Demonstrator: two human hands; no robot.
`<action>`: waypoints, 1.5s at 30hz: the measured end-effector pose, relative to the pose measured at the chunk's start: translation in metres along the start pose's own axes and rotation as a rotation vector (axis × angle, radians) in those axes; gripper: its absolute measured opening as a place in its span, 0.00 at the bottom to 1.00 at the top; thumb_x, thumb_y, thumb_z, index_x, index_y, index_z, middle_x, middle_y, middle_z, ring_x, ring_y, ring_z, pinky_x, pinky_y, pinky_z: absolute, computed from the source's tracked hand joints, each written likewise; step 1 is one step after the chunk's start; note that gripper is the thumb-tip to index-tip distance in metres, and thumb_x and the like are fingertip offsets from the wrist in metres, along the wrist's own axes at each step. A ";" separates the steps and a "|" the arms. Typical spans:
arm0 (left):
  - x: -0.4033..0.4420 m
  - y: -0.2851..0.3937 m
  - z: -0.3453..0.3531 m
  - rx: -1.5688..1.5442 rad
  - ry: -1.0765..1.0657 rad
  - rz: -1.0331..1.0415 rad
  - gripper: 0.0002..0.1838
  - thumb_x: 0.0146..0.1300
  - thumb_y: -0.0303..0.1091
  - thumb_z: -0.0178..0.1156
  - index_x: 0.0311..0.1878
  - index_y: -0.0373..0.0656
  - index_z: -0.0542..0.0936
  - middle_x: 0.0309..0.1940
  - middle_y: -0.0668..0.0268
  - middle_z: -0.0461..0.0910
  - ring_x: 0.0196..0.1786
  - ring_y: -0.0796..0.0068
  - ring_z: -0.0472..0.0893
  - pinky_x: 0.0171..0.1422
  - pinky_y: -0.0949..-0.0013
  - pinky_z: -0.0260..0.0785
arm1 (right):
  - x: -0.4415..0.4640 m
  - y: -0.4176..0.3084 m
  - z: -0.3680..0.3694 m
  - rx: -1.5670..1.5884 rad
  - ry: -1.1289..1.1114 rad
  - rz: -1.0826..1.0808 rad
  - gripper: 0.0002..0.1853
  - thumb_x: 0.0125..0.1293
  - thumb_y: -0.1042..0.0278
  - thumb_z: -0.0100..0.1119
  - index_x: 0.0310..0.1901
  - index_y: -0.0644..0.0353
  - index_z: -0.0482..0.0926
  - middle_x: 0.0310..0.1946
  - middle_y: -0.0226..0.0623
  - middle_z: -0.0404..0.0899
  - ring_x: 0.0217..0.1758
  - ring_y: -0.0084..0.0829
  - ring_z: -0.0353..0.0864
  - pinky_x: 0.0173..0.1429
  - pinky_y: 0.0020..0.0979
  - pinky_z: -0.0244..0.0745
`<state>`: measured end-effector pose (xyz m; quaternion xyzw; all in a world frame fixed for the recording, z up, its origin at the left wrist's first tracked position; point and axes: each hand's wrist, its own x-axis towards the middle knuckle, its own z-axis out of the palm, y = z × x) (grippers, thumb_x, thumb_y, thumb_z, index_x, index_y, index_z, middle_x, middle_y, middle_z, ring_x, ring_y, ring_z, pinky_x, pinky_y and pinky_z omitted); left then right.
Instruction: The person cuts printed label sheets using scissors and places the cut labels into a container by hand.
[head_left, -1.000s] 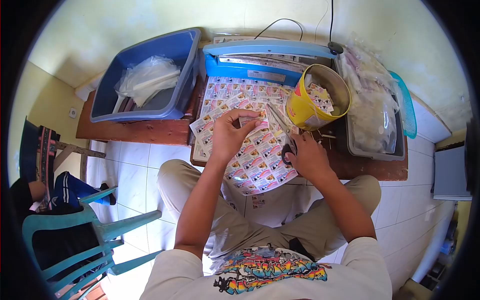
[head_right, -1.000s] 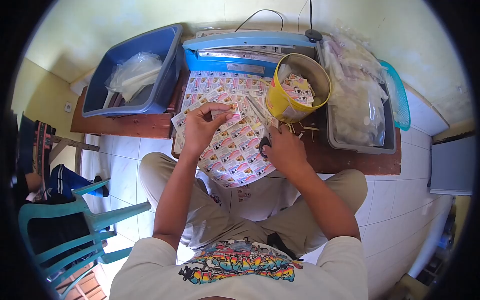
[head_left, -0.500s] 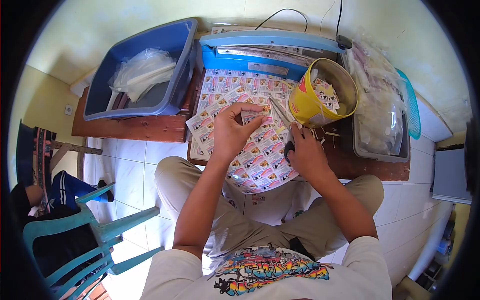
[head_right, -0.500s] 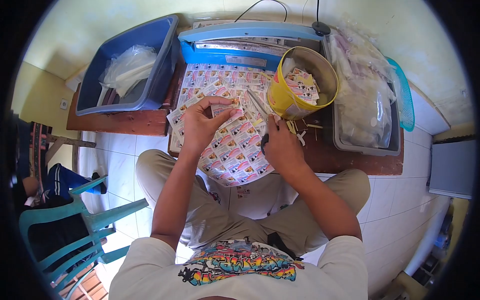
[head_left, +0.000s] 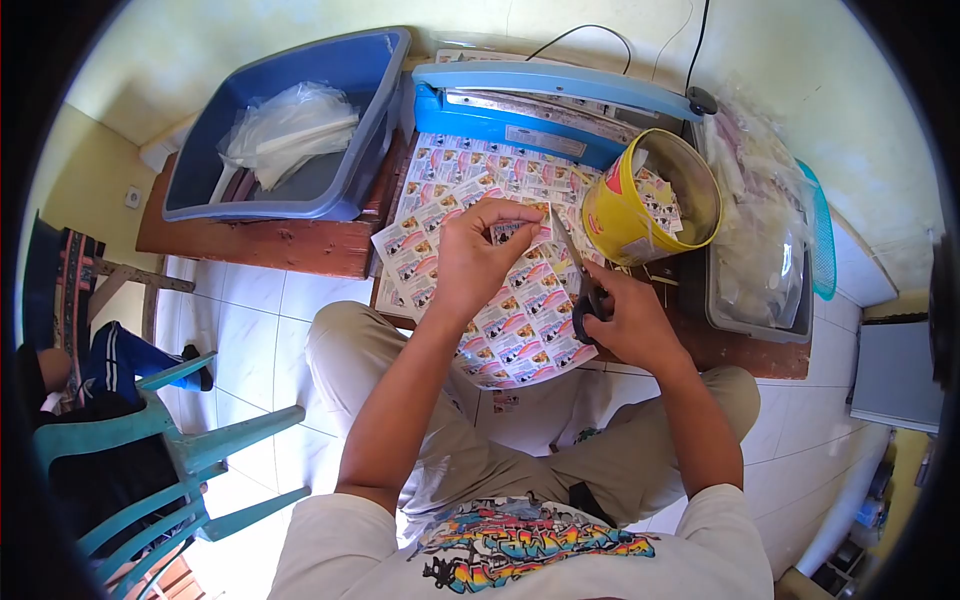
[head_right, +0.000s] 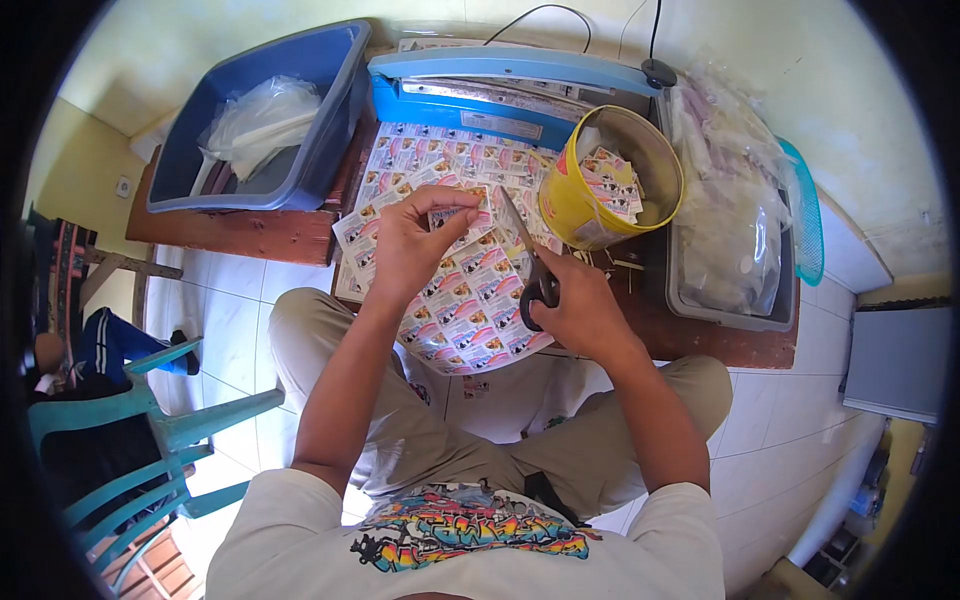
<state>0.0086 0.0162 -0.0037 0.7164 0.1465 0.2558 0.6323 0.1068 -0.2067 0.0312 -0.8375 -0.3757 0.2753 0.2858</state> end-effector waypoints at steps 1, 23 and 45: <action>-0.001 0.003 0.000 0.014 0.004 0.011 0.11 0.66 0.21 0.72 0.50 0.35 0.88 0.47 0.61 0.90 0.51 0.76 0.87 0.56 0.72 0.79 | 0.001 0.003 0.002 0.035 0.025 -0.029 0.44 0.53 0.71 0.74 0.75 0.67 0.70 0.51 0.52 0.84 0.46 0.47 0.86 0.57 0.41 0.82; -0.001 0.008 0.002 -0.119 0.084 0.015 0.12 0.65 0.16 0.71 0.51 0.32 0.85 0.46 0.59 0.88 0.46 0.74 0.89 0.52 0.72 0.84 | -0.011 -0.027 0.024 0.765 -0.037 -0.117 0.64 0.45 0.63 0.92 0.82 0.61 0.61 0.60 0.36 0.74 0.52 0.24 0.80 0.58 0.30 0.82; -0.002 0.009 0.008 -0.210 0.129 0.034 0.12 0.58 0.23 0.78 0.45 0.37 0.89 0.39 0.64 0.89 0.43 0.79 0.86 0.50 0.72 0.78 | -0.012 -0.027 0.029 0.811 -0.009 -0.138 0.60 0.51 0.58 0.89 0.82 0.61 0.61 0.71 0.39 0.70 0.63 0.30 0.79 0.59 0.31 0.84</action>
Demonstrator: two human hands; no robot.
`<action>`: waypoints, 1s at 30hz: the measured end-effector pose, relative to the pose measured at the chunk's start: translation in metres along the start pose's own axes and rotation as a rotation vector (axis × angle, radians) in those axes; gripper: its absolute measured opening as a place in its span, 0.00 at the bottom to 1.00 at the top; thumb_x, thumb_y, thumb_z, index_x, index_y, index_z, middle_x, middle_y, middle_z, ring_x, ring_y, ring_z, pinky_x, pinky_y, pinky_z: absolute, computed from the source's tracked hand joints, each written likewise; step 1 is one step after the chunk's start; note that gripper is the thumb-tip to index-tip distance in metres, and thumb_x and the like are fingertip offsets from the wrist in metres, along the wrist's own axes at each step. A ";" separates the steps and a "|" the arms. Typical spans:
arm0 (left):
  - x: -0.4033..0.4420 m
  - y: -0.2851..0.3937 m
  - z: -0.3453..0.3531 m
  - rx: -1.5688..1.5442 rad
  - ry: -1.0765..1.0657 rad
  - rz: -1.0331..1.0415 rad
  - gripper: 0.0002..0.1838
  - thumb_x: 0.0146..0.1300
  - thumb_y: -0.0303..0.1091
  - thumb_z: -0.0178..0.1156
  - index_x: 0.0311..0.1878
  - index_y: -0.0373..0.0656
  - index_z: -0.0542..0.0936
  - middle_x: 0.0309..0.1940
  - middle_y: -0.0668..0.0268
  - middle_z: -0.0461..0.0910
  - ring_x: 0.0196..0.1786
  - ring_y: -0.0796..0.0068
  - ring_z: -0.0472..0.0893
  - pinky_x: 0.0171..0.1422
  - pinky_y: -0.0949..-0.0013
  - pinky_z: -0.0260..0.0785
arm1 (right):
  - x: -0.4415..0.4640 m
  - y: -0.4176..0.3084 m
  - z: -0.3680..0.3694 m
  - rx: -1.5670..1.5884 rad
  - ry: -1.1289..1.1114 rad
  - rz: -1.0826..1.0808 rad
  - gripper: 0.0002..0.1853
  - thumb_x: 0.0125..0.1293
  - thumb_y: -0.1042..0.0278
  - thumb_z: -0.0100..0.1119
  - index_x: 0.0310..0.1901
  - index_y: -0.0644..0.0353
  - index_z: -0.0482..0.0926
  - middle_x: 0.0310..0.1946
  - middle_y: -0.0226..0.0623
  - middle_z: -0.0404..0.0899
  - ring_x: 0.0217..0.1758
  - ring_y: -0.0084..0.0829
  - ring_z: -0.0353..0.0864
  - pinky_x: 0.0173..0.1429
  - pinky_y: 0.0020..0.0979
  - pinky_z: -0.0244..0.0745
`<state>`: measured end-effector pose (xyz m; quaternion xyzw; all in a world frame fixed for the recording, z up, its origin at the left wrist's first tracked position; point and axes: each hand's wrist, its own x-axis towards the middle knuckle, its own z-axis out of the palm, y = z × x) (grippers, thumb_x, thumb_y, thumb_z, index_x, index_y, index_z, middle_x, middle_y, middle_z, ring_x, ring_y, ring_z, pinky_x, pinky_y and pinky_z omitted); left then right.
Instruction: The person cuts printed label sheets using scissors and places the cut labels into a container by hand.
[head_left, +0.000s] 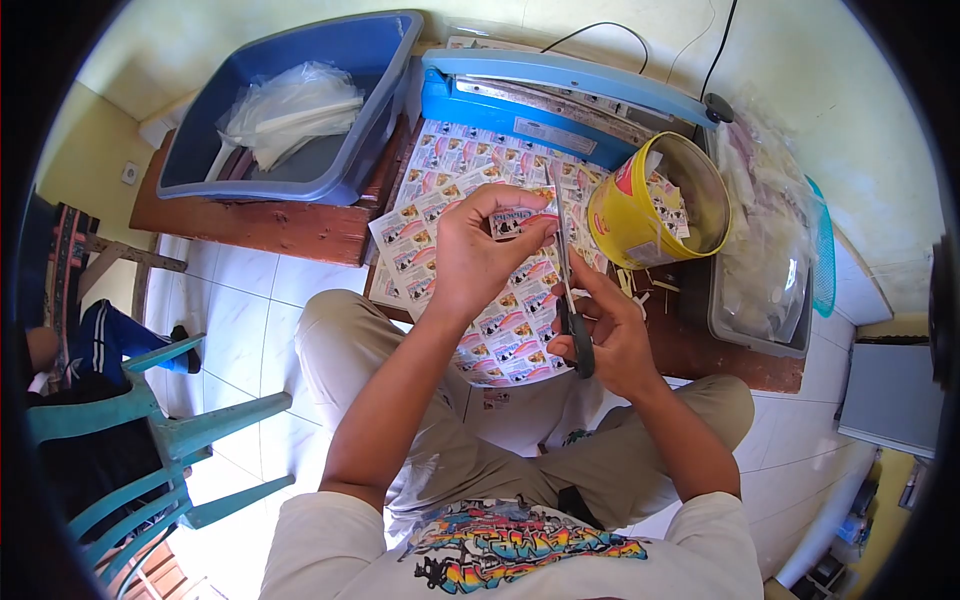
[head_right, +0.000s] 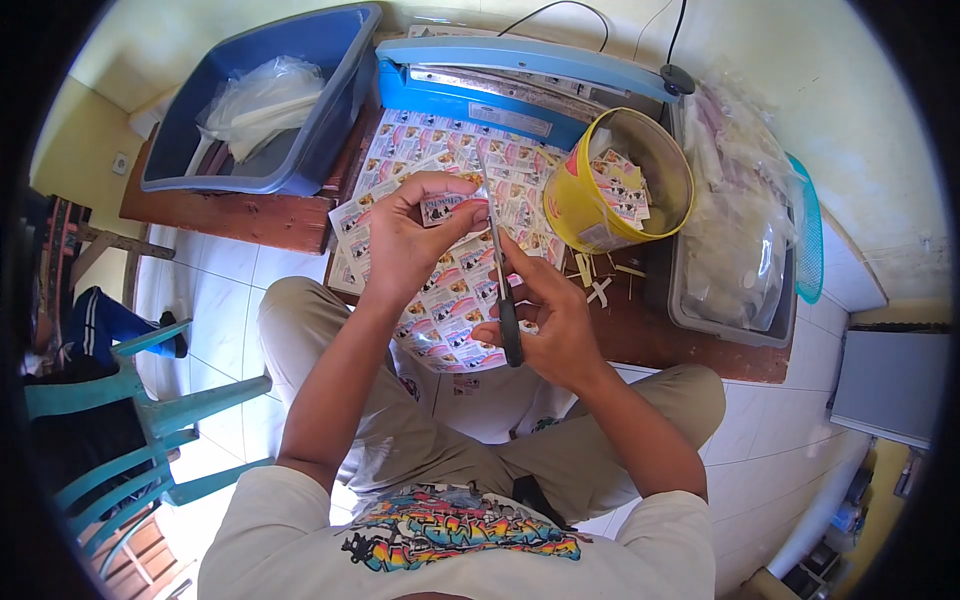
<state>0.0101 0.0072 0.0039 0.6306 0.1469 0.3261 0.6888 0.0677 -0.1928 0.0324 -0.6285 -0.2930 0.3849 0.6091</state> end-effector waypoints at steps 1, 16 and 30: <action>0.000 -0.001 0.000 -0.001 0.001 0.008 0.12 0.58 0.23 0.78 0.45 0.37 0.89 0.40 0.64 0.89 0.43 0.79 0.86 0.50 0.72 0.78 | 0.000 -0.001 0.000 0.004 0.000 -0.007 0.60 0.51 0.58 0.89 0.82 0.61 0.61 0.71 0.39 0.70 0.63 0.30 0.79 0.59 0.31 0.84; 0.000 0.003 -0.001 0.030 -0.043 0.016 0.12 0.61 0.18 0.74 0.47 0.33 0.86 0.45 0.60 0.87 0.47 0.75 0.88 0.54 0.71 0.83 | 0.002 0.005 0.000 -0.028 -0.001 -0.092 0.57 0.52 0.76 0.86 0.82 0.59 0.61 0.61 0.39 0.74 0.48 0.26 0.83 0.52 0.29 0.89; 0.000 0.001 -0.003 0.060 -0.080 0.027 0.12 0.64 0.14 0.71 0.50 0.30 0.84 0.51 0.56 0.85 0.50 0.71 0.88 0.56 0.68 0.88 | 0.003 0.004 -0.001 -0.084 0.001 -0.101 0.54 0.53 0.82 0.82 0.82 0.60 0.61 0.59 0.39 0.73 0.47 0.24 0.83 0.52 0.28 0.90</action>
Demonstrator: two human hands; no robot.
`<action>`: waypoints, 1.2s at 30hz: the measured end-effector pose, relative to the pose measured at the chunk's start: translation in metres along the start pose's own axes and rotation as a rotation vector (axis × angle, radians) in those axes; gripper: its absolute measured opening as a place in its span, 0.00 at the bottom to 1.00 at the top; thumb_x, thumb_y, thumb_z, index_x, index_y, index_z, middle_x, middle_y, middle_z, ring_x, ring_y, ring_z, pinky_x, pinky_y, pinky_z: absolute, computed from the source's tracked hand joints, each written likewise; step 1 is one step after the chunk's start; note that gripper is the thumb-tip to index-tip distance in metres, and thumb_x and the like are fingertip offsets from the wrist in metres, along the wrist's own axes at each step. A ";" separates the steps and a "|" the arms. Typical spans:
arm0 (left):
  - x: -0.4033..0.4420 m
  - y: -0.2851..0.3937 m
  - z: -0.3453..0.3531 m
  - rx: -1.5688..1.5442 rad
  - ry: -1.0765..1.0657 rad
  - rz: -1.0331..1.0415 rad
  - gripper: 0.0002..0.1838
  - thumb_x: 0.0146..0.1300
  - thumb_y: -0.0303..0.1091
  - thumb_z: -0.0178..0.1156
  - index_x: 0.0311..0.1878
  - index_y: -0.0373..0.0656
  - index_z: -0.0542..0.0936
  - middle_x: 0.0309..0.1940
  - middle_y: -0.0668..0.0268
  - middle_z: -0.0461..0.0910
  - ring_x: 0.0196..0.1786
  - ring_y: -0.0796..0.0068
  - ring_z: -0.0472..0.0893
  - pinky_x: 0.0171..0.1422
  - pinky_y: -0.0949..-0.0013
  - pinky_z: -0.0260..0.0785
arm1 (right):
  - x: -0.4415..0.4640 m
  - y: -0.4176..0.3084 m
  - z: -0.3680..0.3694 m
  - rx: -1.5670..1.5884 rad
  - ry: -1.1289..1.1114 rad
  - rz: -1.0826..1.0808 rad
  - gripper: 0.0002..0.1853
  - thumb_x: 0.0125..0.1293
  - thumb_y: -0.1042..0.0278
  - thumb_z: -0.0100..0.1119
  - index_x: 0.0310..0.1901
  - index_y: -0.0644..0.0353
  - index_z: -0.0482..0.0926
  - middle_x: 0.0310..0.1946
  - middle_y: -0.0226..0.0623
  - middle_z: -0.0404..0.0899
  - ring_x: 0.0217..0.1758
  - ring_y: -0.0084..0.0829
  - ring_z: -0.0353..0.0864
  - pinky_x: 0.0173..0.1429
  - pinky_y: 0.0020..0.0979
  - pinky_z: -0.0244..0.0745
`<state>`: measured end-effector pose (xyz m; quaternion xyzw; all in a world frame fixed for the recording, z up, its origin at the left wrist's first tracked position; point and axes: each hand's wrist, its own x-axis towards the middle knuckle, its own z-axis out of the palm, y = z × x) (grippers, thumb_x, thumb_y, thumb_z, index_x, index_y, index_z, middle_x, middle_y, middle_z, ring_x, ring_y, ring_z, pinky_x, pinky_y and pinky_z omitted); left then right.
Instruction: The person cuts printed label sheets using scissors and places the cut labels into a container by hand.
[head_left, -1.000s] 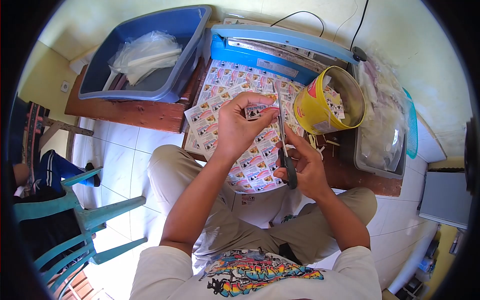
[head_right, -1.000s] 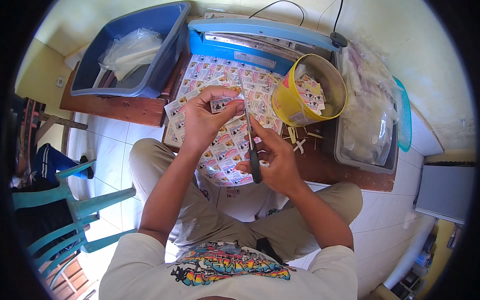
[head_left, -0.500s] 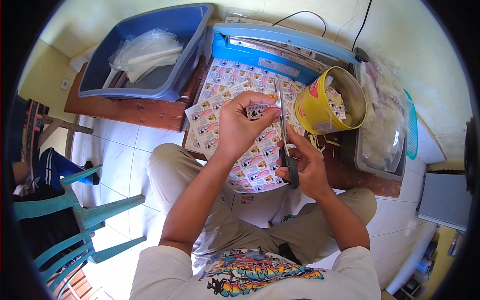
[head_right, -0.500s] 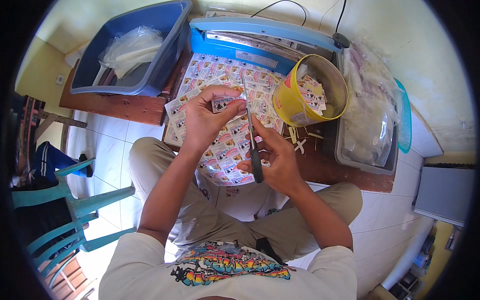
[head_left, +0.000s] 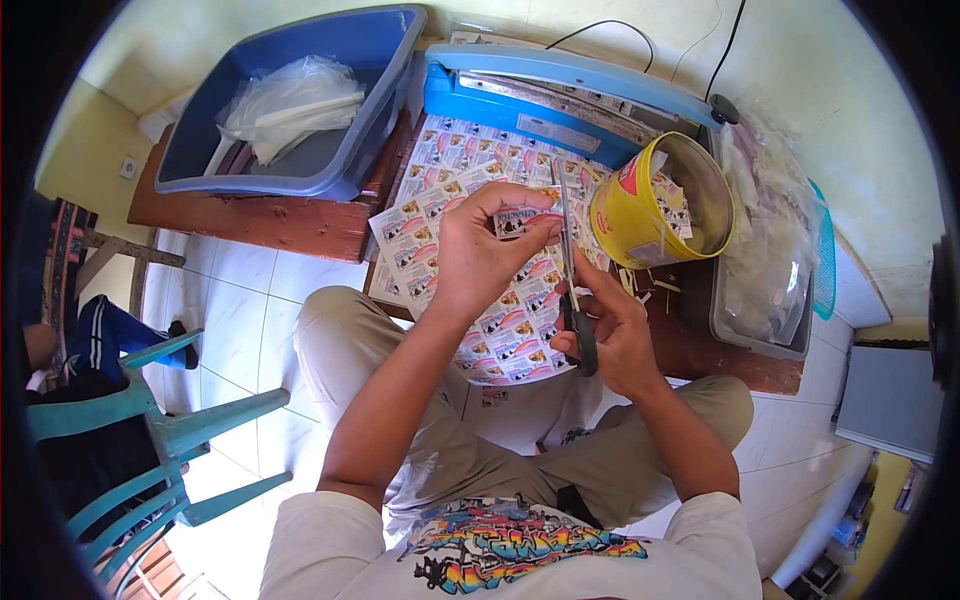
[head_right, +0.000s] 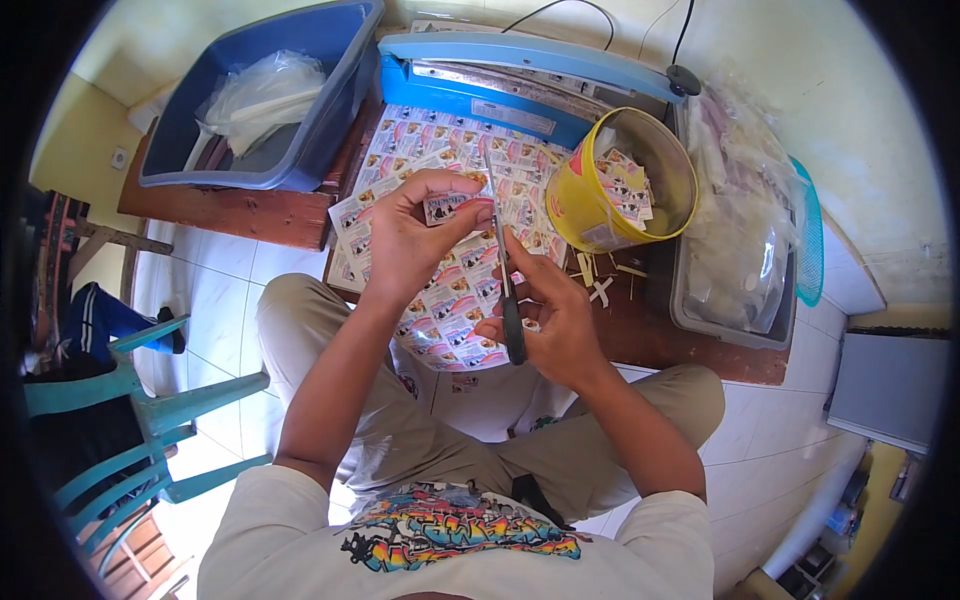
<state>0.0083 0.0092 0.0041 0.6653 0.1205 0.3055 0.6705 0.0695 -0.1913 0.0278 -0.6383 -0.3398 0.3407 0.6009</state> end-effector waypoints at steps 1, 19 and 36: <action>0.000 0.000 0.000 -0.009 -0.001 -0.006 0.12 0.64 0.14 0.71 0.50 0.30 0.84 0.51 0.56 0.85 0.50 0.71 0.88 0.56 0.68 0.88 | 0.000 0.000 0.000 0.008 -0.001 0.009 0.54 0.53 0.83 0.81 0.82 0.59 0.61 0.59 0.39 0.73 0.47 0.24 0.83 0.52 0.28 0.90; 0.000 -0.002 -0.002 -0.003 -0.007 0.002 0.12 0.65 0.15 0.70 0.51 0.30 0.83 0.50 0.56 0.85 0.50 0.70 0.88 0.55 0.67 0.88 | 0.000 0.003 0.001 -0.005 -0.011 0.000 0.55 0.54 0.83 0.81 0.82 0.59 0.61 0.55 0.38 0.73 0.46 0.23 0.83 0.52 0.27 0.88; -0.001 0.002 -0.002 0.029 -0.038 -0.032 0.14 0.64 0.15 0.71 0.52 0.31 0.83 0.51 0.57 0.85 0.52 0.71 0.88 0.57 0.70 0.87 | 0.002 -0.001 -0.002 -0.005 -0.011 0.012 0.54 0.55 0.78 0.83 0.82 0.63 0.61 0.58 0.38 0.73 0.47 0.24 0.84 0.53 0.27 0.87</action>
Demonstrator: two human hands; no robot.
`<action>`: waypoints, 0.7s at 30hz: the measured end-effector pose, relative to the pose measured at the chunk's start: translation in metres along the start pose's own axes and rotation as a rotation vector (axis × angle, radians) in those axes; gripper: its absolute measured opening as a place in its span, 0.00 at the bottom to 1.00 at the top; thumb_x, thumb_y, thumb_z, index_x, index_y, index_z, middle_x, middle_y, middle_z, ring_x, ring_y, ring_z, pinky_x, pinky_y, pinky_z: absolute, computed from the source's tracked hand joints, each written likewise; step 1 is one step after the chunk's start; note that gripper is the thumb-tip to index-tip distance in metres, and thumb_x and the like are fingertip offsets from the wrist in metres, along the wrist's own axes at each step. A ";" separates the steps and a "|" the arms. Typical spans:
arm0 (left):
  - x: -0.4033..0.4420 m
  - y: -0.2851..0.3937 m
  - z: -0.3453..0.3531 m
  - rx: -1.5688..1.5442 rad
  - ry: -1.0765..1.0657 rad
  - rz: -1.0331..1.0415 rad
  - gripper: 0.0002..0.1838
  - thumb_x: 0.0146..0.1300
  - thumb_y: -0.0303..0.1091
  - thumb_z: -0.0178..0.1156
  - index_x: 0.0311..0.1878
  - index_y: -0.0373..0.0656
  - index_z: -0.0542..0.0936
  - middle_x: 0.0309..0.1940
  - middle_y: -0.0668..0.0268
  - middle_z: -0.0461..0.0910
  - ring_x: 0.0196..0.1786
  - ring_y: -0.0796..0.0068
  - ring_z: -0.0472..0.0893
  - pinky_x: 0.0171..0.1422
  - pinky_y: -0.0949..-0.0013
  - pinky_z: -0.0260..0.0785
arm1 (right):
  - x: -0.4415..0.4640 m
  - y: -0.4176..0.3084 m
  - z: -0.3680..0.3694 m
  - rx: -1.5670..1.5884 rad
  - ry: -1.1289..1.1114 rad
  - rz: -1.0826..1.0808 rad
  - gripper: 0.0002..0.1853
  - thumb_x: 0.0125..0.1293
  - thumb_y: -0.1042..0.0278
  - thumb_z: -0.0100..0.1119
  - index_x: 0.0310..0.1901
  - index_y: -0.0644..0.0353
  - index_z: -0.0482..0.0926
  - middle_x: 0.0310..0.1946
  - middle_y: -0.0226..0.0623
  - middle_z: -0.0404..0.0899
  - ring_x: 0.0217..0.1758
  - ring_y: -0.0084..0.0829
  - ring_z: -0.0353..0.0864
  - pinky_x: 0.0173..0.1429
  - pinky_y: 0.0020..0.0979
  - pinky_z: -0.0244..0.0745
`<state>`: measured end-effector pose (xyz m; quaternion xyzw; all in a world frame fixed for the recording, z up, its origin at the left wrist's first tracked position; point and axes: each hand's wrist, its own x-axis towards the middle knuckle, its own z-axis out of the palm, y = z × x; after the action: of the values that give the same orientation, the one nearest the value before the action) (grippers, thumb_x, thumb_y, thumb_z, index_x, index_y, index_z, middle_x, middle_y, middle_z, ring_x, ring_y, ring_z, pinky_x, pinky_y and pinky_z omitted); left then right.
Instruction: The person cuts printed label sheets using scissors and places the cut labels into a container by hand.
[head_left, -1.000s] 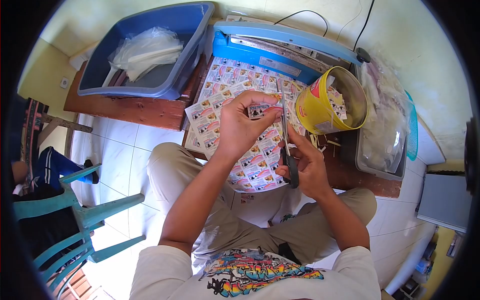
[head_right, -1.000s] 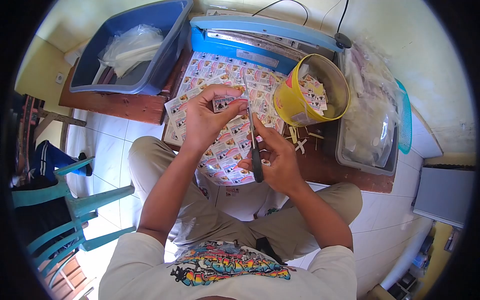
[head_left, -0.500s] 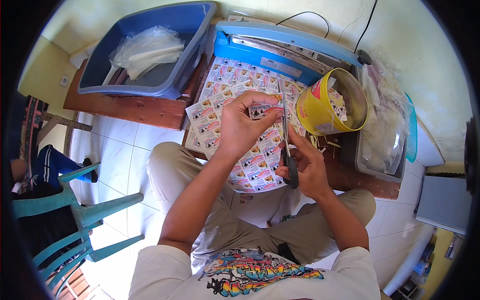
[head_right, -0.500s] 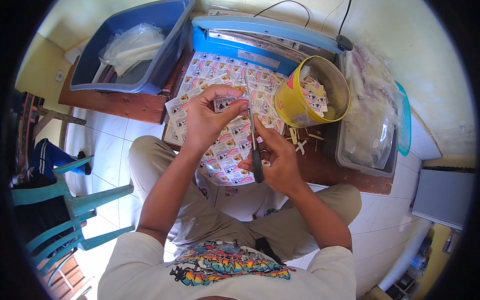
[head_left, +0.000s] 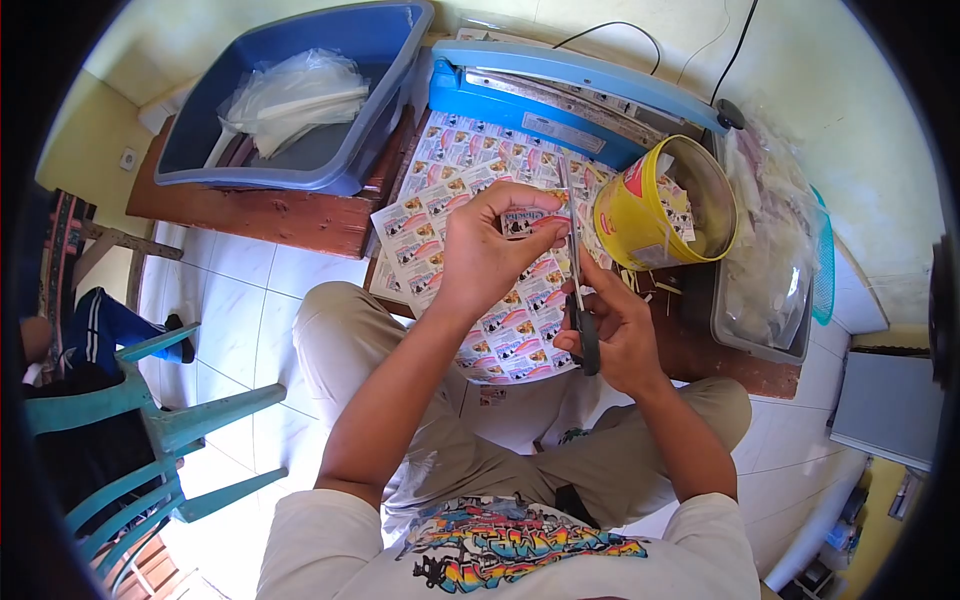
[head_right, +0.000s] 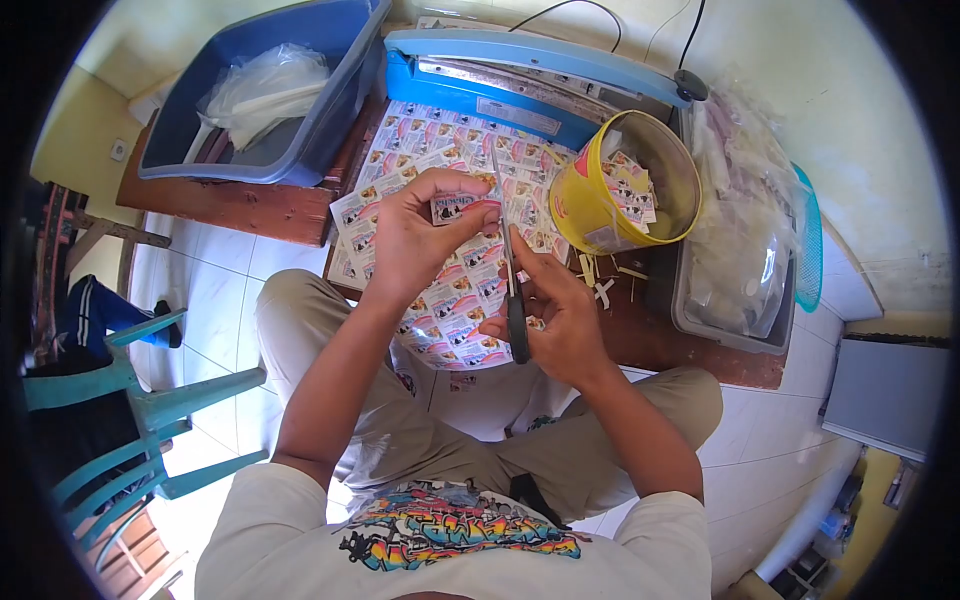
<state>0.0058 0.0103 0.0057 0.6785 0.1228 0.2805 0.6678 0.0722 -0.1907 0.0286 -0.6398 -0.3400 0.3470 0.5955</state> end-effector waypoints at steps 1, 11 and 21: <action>0.000 -0.001 0.000 0.006 0.001 0.009 0.14 0.64 0.15 0.71 0.52 0.31 0.83 0.51 0.57 0.85 0.52 0.72 0.88 0.57 0.70 0.87 | 0.000 -0.001 0.000 0.010 -0.001 0.004 0.54 0.55 0.79 0.83 0.82 0.63 0.60 0.58 0.38 0.72 0.47 0.23 0.84 0.53 0.27 0.86; 0.000 0.001 0.000 0.007 0.001 0.007 0.15 0.63 0.14 0.72 0.52 0.31 0.84 0.50 0.58 0.85 0.54 0.72 0.87 0.57 0.70 0.87 | -0.001 0.003 -0.002 0.008 -0.013 0.005 0.55 0.53 0.79 0.83 0.82 0.63 0.61 0.57 0.38 0.72 0.44 0.23 0.84 0.51 0.26 0.86; -0.001 0.002 0.002 -0.023 0.002 0.009 0.15 0.62 0.15 0.73 0.51 0.32 0.84 0.50 0.59 0.86 0.54 0.73 0.86 0.58 0.70 0.86 | 0.000 0.002 0.000 -0.010 0.009 -0.009 0.56 0.53 0.80 0.83 0.82 0.61 0.60 0.54 0.36 0.73 0.42 0.22 0.82 0.50 0.26 0.86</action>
<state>0.0058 0.0082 0.0073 0.6712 0.1171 0.2854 0.6740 0.0725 -0.1907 0.0267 -0.6428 -0.3420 0.3395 0.5955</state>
